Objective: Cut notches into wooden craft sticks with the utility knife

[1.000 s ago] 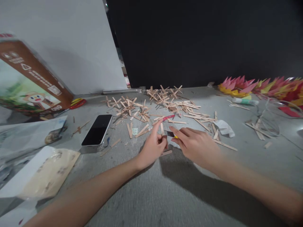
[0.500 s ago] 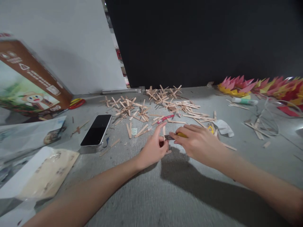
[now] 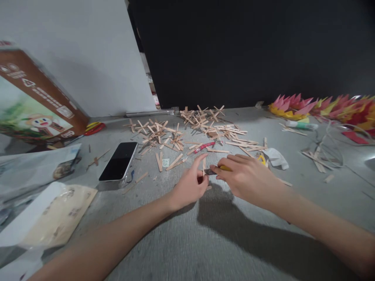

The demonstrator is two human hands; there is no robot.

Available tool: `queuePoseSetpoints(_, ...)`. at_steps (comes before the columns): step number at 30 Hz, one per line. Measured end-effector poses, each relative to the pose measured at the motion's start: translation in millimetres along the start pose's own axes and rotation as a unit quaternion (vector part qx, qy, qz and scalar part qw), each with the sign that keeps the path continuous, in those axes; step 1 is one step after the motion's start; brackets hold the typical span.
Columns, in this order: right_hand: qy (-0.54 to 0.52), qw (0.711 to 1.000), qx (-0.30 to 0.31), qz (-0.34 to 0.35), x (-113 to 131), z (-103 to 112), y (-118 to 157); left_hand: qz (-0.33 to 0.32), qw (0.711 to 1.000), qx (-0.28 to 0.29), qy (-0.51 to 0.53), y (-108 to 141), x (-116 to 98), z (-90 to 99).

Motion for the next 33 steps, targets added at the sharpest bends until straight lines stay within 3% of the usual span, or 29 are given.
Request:
queuePoseSetpoints(11,0.003,1.000,0.012,0.003,6,8,1,-0.026,0.991,0.032,-0.123,2,-9,-2.0)
queuePoseSetpoints(33,0.058,0.998,-0.004,0.021,12,11,2,-0.033,0.988,0.047,-0.143,1,-9,-3.8)
Point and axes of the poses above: each hand's wrist, its own y-axis away from the middle knuckle, its own z-axis out of the back of the hand, x = y × z, the point moved 8 cm from there along -y, towards the middle knuckle, and after that the axes turned 1 degree about -z, right-handed, at the moved point
